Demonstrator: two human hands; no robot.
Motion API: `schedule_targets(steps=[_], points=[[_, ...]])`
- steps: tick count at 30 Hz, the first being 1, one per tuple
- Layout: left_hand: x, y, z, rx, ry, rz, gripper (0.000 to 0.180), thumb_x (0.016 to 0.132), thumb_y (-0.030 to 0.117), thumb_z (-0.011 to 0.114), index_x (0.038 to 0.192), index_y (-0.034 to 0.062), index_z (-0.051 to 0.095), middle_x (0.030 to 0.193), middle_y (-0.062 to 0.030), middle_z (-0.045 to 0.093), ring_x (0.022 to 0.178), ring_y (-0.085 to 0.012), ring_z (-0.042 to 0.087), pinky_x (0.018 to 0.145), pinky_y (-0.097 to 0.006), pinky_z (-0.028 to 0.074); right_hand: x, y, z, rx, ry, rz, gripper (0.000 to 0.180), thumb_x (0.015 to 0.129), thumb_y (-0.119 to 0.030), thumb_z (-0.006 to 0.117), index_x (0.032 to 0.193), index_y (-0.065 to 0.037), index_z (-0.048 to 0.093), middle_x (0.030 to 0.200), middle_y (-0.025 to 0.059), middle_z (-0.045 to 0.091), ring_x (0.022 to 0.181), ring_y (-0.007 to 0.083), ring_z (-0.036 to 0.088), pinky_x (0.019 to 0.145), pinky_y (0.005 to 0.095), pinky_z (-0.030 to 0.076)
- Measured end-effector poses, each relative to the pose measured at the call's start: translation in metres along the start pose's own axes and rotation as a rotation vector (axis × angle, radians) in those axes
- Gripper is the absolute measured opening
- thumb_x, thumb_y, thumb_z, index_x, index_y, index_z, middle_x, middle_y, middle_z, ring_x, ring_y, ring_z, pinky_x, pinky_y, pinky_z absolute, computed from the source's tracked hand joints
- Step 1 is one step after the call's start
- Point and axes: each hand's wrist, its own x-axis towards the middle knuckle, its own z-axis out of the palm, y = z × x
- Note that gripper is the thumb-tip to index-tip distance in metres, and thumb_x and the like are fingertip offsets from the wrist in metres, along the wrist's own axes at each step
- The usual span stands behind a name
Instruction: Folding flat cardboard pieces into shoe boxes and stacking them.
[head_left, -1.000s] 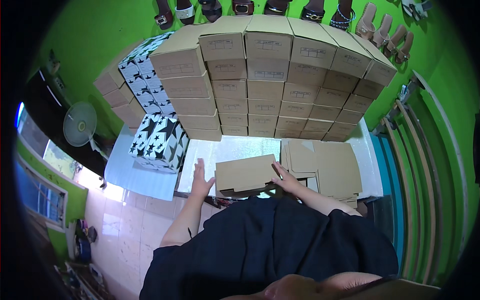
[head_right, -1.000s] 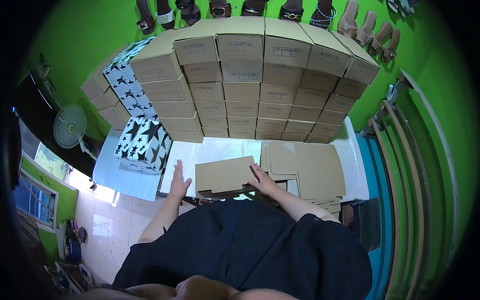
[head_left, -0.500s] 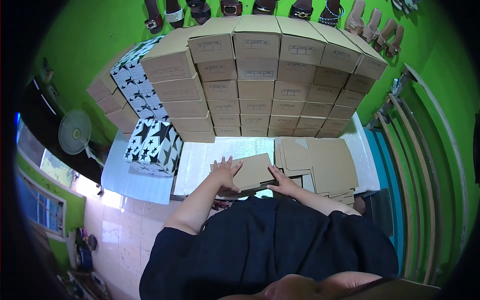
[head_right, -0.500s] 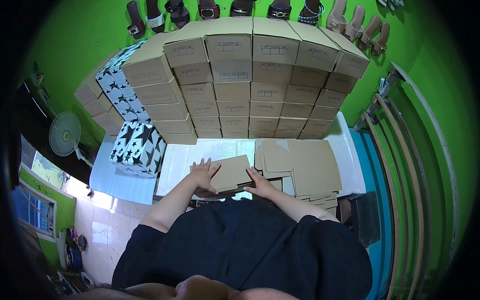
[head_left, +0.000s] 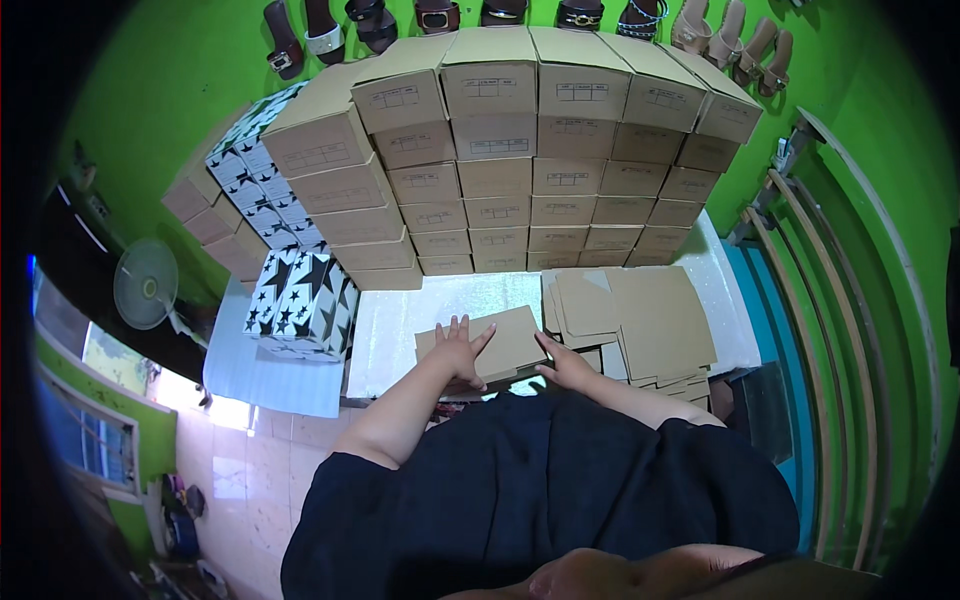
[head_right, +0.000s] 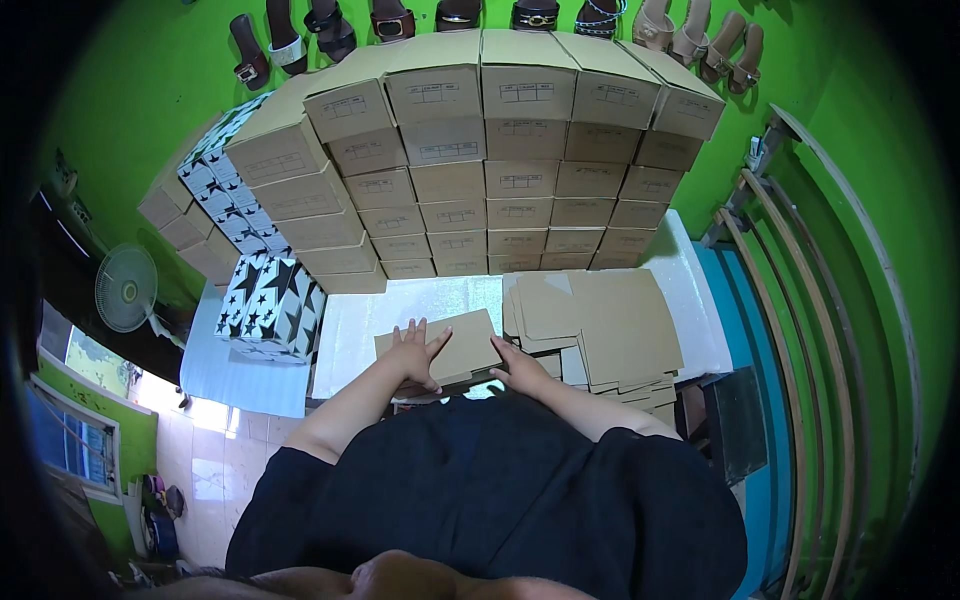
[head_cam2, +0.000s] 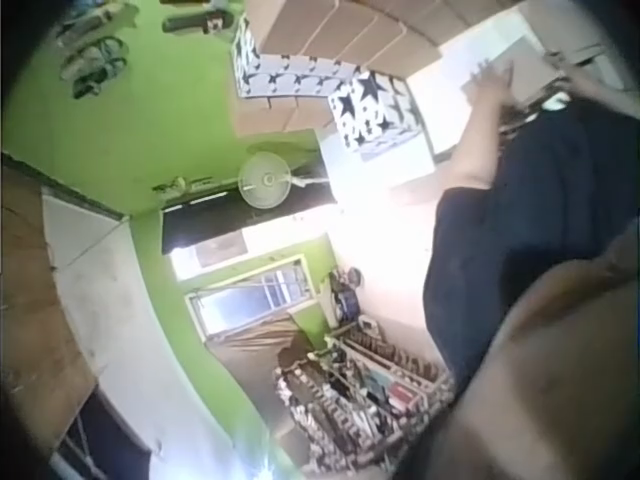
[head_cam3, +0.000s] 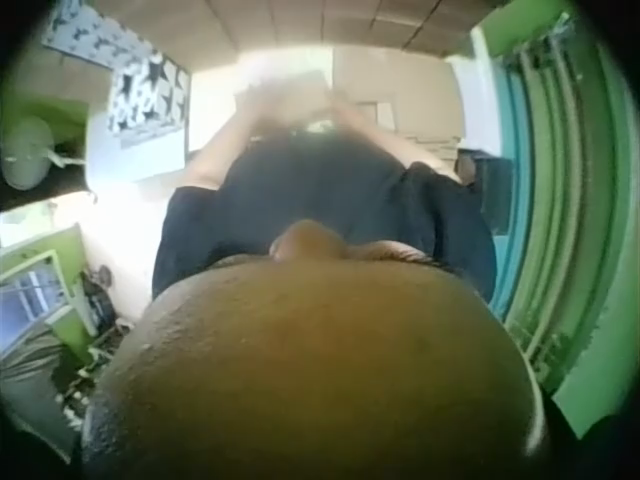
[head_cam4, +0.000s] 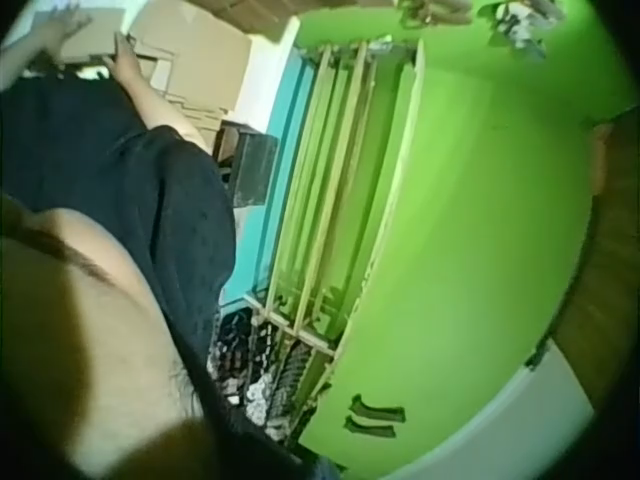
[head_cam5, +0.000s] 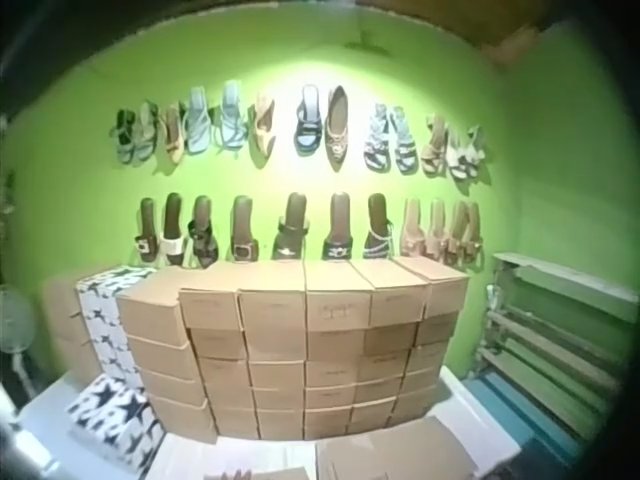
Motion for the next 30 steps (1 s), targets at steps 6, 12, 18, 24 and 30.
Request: schedule_targets(steps=[6,12,18,24,30], points=[[0.008,-0.003,-0.003,0.012,0.002,-0.004,0.135,0.058,0.056,0.085,0.155,0.0425,-0.008,0.159,-0.0317,0.008,0.147,-0.0505,0.008,0.115,-0.066,0.006,0.004,-0.009,-0.007,-0.033,0.052,0.055,0.075,0.091,-0.030,0.066,0.153,-0.013,0.027,0.140,0.0216,0.051,0.123,0.0396,0.054,0.103,0.0426,0.045],[0.007,-0.006,-0.017,-0.033,-0.037,0.016,0.130,0.060,0.059,0.082,0.156,0.0401,-0.004,0.158,-0.0317,0.014,0.147,-0.0488,0.015,0.116,-0.064,0.007,0.005,-0.003,-0.005,-0.018,0.054,0.081,0.069,0.095,-0.032,0.060,0.153,-0.013,0.028,0.140,0.0235,0.050,0.123,0.0398,0.054,0.102,0.0426,0.045],[0.008,-0.008,0.007,0.022,0.047,0.015,0.123,0.062,0.062,0.078,0.159,0.0292,0.008,0.159,-0.0307,0.014,0.148,-0.0471,0.013,0.117,-0.062,0.007,0.004,0.014,0.008,-0.175,0.107,-0.085,0.071,0.092,-0.035,0.063,0.150,-0.010,0.032,0.149,0.0201,0.042,0.134,0.0378,0.044,0.109,0.0500,0.038],[0.007,-0.015,0.033,-0.010,0.180,0.049,0.116,0.068,0.070,0.071,0.158,0.0270,0.013,0.160,-0.0291,0.008,0.149,-0.0456,0.006,0.118,-0.060,0.006,0.002,-0.013,-0.004,-0.585,-0.005,-0.256,0.074,0.088,-0.044,0.063,0.151,-0.019,0.033,0.160,0.0120,0.025,0.147,0.0363,0.023,0.110,0.0692,0.022],[0.002,-0.020,0.064,-0.030,0.366,0.097,0.102,0.076,0.072,0.062,0.157,0.0257,0.021,0.163,-0.0213,0.009,0.150,-0.0416,0.006,0.117,-0.062,0.009,0.000,-0.008,0.008,-0.604,-0.104,-0.315,0.075,0.088,-0.046,0.063,0.153,-0.032,0.028,0.161,0.0102,0.021,0.149,0.0364,0.019,0.110,0.0715,0.019]])
